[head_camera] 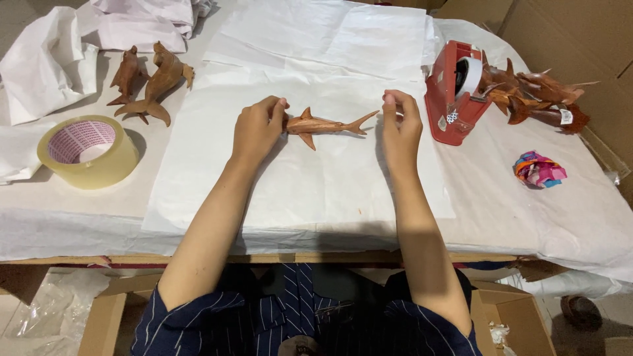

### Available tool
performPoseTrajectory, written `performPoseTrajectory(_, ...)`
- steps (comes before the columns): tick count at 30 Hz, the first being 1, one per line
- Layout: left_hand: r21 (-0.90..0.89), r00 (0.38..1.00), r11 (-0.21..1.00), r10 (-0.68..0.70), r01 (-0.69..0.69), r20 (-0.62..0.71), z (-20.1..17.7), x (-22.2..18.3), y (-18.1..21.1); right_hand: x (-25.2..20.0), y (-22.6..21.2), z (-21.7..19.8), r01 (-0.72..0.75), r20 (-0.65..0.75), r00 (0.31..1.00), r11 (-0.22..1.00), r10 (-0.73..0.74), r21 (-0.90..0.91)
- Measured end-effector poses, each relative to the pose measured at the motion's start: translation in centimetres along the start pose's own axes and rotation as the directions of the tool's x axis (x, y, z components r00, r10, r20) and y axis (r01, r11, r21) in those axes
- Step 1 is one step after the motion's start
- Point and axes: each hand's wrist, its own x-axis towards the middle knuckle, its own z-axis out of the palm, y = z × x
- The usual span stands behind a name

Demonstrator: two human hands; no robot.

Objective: Wrapping a wooden fish figurine in white tissue paper for packaging

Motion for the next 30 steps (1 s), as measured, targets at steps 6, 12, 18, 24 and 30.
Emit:
performPoseTrajectory(6, 0.035, 0.997, 0.999, -0.011, 0.008, 0.072, 0.6, 0.3, -0.6, 0.0, 0.3, 0.1, -0.04, 0.007, 0.999, 0.999, 0.04, 0.012)
performPoseTrajectory(12, 0.034, 0.995, 0.999, -0.004, 0.001, 0.103, 0.4, 0.3, -0.3, 0.2, 2.9, 0.8, -0.014, 0.145, 0.989, 0.998, 0.022, -0.061)
performPoseTrajectory(18, 0.031, 0.995, 0.999, 0.029, -0.032, 0.094, 0.1, 0.2, 0.2, 0.3, 2.3, 0.6, 0.001, 0.106, 0.994, 0.997, 0.007, -0.079)
performPoseTrajectory(24, 0.078, 0.765, 0.828, 0.546, -0.555, -0.341, -2.2, 0.0, 1.4, -0.5, -1.9, -1.3, 0.357, -0.027, 0.934, 0.934, -0.356, 0.016)
performPoseTrajectory(30, 0.036, 0.934, 0.946, 0.312, -0.323, 0.173, -10.0, -9.6, 2.4, -7.5, -4.3, -9.8, 0.481, 0.652, 0.706, 0.863, -0.276, -0.156)
